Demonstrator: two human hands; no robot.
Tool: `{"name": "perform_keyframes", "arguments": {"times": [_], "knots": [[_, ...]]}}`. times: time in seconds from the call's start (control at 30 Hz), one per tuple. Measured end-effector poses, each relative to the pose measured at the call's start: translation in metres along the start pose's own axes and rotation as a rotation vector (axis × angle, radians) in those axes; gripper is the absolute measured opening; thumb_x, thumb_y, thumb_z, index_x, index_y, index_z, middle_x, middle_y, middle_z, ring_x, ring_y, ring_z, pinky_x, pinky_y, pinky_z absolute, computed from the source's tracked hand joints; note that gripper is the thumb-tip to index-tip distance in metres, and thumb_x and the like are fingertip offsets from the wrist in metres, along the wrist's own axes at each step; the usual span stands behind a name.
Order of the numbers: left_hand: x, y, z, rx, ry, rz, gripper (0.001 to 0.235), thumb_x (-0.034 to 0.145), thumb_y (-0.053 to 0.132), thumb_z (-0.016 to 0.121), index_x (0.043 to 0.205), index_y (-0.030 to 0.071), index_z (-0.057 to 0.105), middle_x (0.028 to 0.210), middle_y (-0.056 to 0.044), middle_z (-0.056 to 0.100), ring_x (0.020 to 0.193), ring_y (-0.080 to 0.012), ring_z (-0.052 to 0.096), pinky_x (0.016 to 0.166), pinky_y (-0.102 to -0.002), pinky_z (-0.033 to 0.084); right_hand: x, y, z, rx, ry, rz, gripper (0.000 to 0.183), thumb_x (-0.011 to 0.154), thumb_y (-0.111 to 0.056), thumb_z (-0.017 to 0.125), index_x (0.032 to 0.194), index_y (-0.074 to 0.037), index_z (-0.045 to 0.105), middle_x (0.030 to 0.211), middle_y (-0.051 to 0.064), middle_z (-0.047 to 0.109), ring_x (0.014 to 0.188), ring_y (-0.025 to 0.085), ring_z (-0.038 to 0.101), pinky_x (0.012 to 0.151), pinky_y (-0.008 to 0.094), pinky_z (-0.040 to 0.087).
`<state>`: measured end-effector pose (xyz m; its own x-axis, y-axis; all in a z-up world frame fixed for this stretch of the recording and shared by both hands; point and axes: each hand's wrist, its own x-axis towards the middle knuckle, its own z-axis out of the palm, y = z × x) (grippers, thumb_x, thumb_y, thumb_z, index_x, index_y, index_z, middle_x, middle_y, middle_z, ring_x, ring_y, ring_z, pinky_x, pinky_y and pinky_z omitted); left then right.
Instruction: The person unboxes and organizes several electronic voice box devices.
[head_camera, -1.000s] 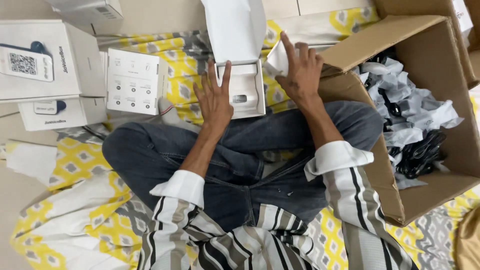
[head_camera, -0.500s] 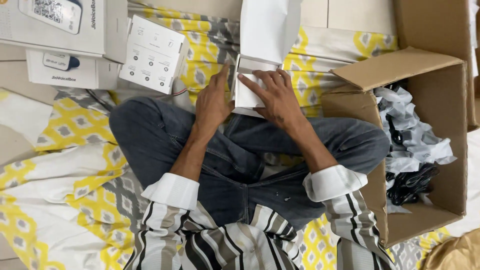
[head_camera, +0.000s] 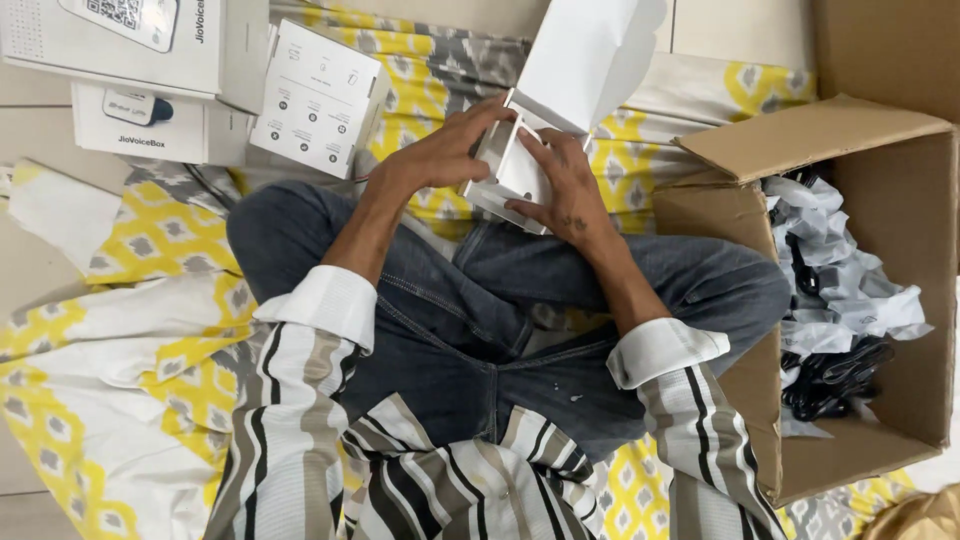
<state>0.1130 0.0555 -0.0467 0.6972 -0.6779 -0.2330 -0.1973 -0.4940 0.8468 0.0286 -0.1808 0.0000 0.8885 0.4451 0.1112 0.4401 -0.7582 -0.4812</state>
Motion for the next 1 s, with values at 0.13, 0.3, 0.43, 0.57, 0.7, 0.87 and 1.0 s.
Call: {"name": "perform_keyframes", "arguments": {"times": [0.13,0.3,0.43,0.57,0.7,0.87,1.0], "knots": [[0.019,-0.008,-0.007,-0.165,-0.057,0.044,0.057,0.092,0.039,0.056,0.142,0.013,0.059,0.175,-0.008,0.016,0.159,-0.0371,0.017,0.124,-0.052,0.030,-0.013,0.000,-0.001,0.204,0.097,-0.021,0.102,0.069,-0.024,0.098,0.156,-0.017,0.046,0.143,0.019,0.050,0.130,0.040,0.052,0.110,0.050,0.048],[0.026,0.006,-0.020,0.183,-0.115,-0.094,0.057,0.101,0.061,0.050,0.131,0.015,0.064,0.170,-0.008,0.017,0.153,-0.0406,0.021,0.117,-0.058,0.031,-0.010,0.005,0.001,0.198,0.054,-0.024,0.103,0.065,-0.024,0.100,0.154,-0.017,0.048,0.143,0.018,0.051,0.129,0.040,0.053,0.108,0.048,0.048],[0.035,0.003,-0.027,0.252,-0.103,0.066,0.057,0.100,0.062,0.049,0.124,0.013,0.066,0.170,-0.010,0.019,0.148,-0.0403,0.033,0.115,-0.055,0.038,-0.012,0.002,-0.004,0.276,0.059,-0.007,0.103,0.068,-0.023,0.099,0.156,-0.015,0.046,0.141,0.017,0.050,0.128,0.039,0.053,0.109,0.047,0.049],[0.047,-0.008,-0.027,0.421,-0.151,0.006,0.050,0.101,0.058,0.045,0.129,0.023,0.068,0.168,-0.005,0.021,0.148,-0.0389,0.029,0.112,-0.060,0.033,-0.009,-0.010,-0.006,0.104,0.027,0.027,0.101,0.065,-0.025,0.099,0.153,-0.016,0.049,0.139,0.020,0.050,0.125,0.041,0.052,0.106,0.050,0.047],[0.041,0.015,-0.032,0.379,-0.189,-0.149,0.048,0.101,0.058,0.041,0.127,0.031,0.070,0.169,0.002,0.025,0.147,-0.0315,0.039,0.113,-0.056,0.039,-0.005,-0.013,0.005,-0.062,-0.045,0.042,0.098,0.066,-0.023,0.095,0.153,-0.020,0.051,0.139,0.018,0.052,0.124,0.038,0.051,0.105,0.051,0.044],[0.028,0.021,-0.030,0.682,-0.237,0.014,0.065,0.088,0.072,0.058,0.124,0.018,0.064,0.145,-0.012,0.048,0.125,-0.0366,0.058,0.091,-0.055,0.053,-0.009,0.000,0.026,-0.159,-0.146,0.021,0.081,0.075,-0.032,0.093,0.146,-0.023,0.055,0.142,0.015,0.052,0.133,0.037,0.048,0.112,0.052,0.039],[0.017,0.006,-0.012,0.714,-0.050,0.142,0.067,0.089,0.073,0.059,0.117,0.013,0.064,0.138,-0.018,0.051,0.115,-0.0387,0.062,0.081,-0.055,0.055,0.000,-0.009,0.029,-0.320,-0.107,0.018,0.087,0.066,-0.035,0.093,0.144,-0.027,0.055,0.138,0.011,0.053,0.133,0.034,0.047,0.114,0.060,0.031]]}}
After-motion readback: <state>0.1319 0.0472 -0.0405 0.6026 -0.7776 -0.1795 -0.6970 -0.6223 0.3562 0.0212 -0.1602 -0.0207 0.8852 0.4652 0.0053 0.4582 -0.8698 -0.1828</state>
